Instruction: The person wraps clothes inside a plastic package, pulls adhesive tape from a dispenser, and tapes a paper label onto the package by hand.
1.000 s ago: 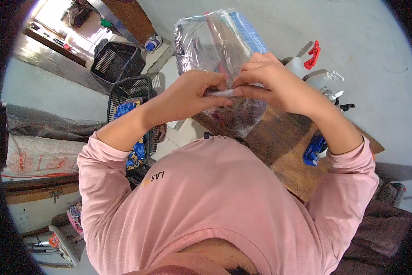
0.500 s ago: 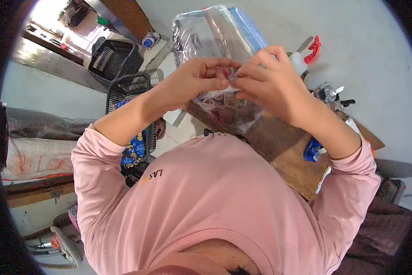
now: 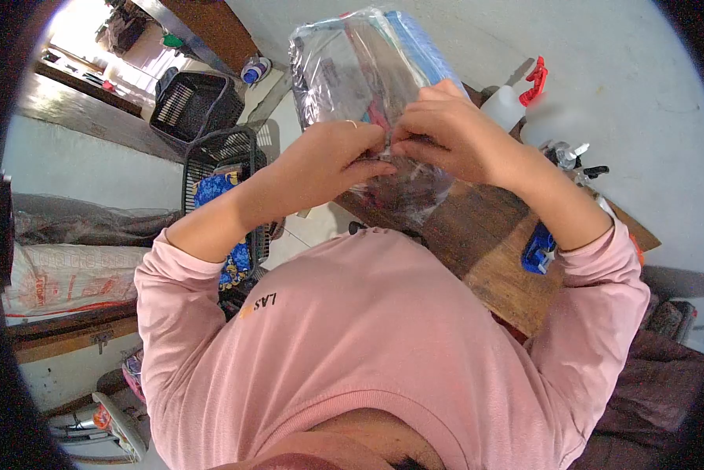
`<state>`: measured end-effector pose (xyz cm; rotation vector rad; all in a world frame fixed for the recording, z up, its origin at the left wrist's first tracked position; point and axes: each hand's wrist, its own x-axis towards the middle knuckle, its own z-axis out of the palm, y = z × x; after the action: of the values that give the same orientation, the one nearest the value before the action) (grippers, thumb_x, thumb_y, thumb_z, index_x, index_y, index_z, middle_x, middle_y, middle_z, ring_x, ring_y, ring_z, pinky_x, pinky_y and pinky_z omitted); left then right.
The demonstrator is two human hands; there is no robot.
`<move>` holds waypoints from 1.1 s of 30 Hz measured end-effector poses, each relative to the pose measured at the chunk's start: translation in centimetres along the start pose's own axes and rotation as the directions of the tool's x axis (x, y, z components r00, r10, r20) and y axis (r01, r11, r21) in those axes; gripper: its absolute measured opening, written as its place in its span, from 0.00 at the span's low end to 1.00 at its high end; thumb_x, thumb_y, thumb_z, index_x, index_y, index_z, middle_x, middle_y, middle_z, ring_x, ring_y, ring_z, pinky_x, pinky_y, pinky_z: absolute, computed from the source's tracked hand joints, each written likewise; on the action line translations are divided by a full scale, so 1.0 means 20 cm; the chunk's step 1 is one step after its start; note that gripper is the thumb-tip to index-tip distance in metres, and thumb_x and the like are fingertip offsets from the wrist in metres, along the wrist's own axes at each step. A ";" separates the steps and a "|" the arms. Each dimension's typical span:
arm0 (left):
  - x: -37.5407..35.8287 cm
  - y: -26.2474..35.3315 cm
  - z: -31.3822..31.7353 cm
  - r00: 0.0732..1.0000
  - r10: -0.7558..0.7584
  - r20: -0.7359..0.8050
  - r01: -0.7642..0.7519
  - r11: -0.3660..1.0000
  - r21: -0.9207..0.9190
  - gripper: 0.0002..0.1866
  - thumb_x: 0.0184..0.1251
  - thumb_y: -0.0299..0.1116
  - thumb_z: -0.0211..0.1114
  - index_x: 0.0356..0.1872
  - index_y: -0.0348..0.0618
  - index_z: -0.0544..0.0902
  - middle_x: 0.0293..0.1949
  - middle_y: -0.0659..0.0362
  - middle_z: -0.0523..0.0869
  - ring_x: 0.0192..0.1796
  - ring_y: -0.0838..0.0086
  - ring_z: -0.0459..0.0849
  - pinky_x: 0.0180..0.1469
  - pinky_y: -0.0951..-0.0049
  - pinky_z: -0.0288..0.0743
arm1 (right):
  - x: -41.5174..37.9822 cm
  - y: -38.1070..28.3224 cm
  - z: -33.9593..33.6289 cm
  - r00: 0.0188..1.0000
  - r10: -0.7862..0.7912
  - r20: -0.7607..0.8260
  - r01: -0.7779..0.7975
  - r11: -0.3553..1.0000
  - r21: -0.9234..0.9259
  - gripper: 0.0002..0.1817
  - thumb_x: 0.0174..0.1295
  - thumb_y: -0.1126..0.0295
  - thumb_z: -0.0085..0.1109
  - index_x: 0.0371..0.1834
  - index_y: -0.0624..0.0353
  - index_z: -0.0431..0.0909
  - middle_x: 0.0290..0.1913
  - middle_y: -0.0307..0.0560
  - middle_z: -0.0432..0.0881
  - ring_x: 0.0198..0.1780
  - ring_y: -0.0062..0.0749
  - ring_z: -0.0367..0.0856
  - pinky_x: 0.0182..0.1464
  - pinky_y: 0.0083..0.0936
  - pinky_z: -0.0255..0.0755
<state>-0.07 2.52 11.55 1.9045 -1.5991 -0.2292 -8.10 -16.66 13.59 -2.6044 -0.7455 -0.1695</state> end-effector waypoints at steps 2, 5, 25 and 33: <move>0.00 -0.03 0.00 0.998 -0.050 0.033 0.054 0.991 -0.126 0.14 0.55 0.37 0.62 0.27 0.36 0.74 0.24 0.49 0.78 0.28 0.58 0.78 0.30 0.63 0.67 | -0.01 0.00 0.00 0.996 -0.022 -0.081 0.016 0.997 -0.075 0.06 0.51 0.68 0.60 0.29 0.56 0.76 0.29 0.40 0.72 0.36 0.34 0.67 0.44 0.28 0.57; 0.01 -0.04 -0.01 0.987 -0.128 0.101 0.151 0.953 -0.264 0.13 0.55 0.36 0.62 0.25 0.34 0.74 0.22 0.50 0.77 0.25 0.64 0.76 0.27 0.67 0.65 | -0.05 0.02 0.01 0.979 -0.059 -0.194 0.017 0.977 -0.212 0.06 0.51 0.68 0.60 0.28 0.57 0.75 0.28 0.41 0.70 0.35 0.34 0.67 0.43 0.28 0.58; -0.10 -0.02 0.04 0.951 0.303 0.066 -0.289 0.791 0.539 0.27 0.55 0.35 0.60 0.58 0.42 0.67 0.60 0.56 0.67 0.60 0.70 0.69 0.62 0.60 0.58 | 0.00 0.10 0.06 0.996 0.030 -0.088 -0.054 0.956 -0.288 0.13 0.54 0.66 0.55 0.17 0.57 0.67 0.17 0.45 0.69 0.25 0.42 0.70 0.34 0.30 0.62; -0.13 -0.04 0.03 0.961 0.249 0.121 -0.275 0.813 0.513 0.30 0.53 0.31 0.57 0.61 0.40 0.64 0.62 0.53 0.65 0.62 0.67 0.68 0.62 0.67 0.62 | -0.16 0.08 0.07 0.919 0.142 -0.369 -0.180 0.981 -0.070 0.10 0.53 0.65 0.59 0.26 0.59 0.69 0.27 0.42 0.69 0.32 0.36 0.67 0.36 0.26 0.60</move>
<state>-0.39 4.75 10.00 2.0364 -2.0946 0.3227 -10.05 -18.81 10.97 -2.6048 -0.3976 -0.6344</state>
